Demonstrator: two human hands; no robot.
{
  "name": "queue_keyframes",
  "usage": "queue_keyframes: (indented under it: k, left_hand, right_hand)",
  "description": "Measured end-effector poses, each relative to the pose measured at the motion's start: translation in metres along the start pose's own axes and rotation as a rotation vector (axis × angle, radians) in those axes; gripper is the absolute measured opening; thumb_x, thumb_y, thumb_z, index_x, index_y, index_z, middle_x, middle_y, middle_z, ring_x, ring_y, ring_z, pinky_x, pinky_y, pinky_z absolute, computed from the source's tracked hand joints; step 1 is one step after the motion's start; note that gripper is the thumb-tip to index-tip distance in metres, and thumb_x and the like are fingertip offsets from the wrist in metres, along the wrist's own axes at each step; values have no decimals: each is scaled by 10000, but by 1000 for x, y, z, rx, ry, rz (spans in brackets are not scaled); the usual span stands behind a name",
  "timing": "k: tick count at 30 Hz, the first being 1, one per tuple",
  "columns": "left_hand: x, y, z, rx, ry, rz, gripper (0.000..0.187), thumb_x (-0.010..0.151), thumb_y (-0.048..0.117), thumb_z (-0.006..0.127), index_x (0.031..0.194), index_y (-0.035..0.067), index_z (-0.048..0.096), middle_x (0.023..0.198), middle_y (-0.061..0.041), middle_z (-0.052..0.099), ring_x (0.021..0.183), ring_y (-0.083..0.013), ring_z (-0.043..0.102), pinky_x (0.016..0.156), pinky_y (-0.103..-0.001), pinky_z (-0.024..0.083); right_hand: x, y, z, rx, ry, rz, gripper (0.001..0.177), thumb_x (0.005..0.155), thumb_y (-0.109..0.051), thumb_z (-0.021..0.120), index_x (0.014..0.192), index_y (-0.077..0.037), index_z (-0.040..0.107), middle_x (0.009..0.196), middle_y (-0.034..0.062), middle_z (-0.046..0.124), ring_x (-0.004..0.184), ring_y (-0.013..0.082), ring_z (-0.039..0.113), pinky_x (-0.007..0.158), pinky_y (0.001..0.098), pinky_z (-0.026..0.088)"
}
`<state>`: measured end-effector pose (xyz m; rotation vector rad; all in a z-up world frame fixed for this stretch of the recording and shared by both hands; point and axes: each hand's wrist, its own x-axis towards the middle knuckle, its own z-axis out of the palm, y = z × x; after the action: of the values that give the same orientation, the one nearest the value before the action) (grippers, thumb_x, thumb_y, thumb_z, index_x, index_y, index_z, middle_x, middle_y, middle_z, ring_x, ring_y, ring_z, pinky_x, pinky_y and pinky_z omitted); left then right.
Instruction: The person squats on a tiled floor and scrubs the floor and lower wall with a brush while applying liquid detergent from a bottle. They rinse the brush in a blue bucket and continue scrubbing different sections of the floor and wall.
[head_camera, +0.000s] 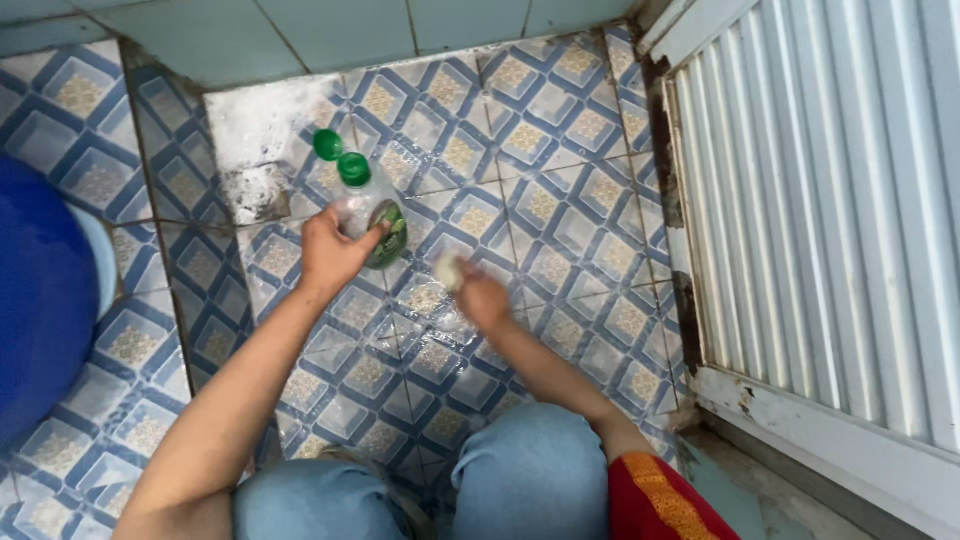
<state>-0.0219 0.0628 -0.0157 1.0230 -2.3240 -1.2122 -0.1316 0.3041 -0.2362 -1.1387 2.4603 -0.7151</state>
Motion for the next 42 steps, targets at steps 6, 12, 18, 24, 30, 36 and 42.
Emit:
queue_keyframes:
  k: [6,12,18,24,30,36,42]
  left_hand:
    - [-12,-11,-24,-29,4,71,387,806,261,865,1068,6,740,948,-125,789,822,-181,763,747,-323,579]
    - [-12,-18,-40,-6,34,9,438,792,261,868,1108,-3,720,986,-144,784,869,-208,764,786,-337,585]
    - [-4,-21,-29,4,-3,-32,510,766,305,861,1163,18,719,1042,-151,774,918,-242,768,843,-360,592]
    - [-17,-55,-42,82,29,-2,550,754,315,878,1202,31,731,1098,-182,765,1004,-295,743,899,-392,559]
    - [-5,-74,-42,67,24,-113,551,744,328,875,1172,16,725,1049,-177,768,951,-279,758,861,-376,578]
    - [6,-70,-32,-26,-2,-122,521,747,310,862,1159,21,724,1014,-164,777,883,-265,763,806,-371,587]
    - [9,-93,-18,-219,-5,-36,466,778,284,851,1152,39,721,1053,-137,779,944,-241,763,859,-355,577]
  right_hand:
    - [11,136,-100,-298,68,275,437,991,-425,617,1184,-37,665,876,190,739,754,364,714,654,526,565]
    - [77,119,-59,-96,307,324,280,918,-360,662,981,-95,725,1105,143,731,861,323,714,684,452,559]
    - [61,24,36,-164,-8,-163,214,887,-322,689,1000,-169,787,1079,74,750,908,278,722,777,423,554]
    - [95,147,-108,-262,382,433,626,874,-425,713,1338,-11,642,856,218,741,700,377,712,561,491,554]
    - [86,50,-11,-36,187,178,433,849,-353,729,1178,-71,710,1053,184,725,911,360,692,757,478,545]
    - [65,11,8,-147,-238,-80,341,872,-318,711,1172,-160,740,1100,121,736,1006,330,689,843,485,541]
    - [34,100,-92,-149,513,332,524,944,-482,664,1219,-37,692,897,175,752,758,377,719,657,515,561]
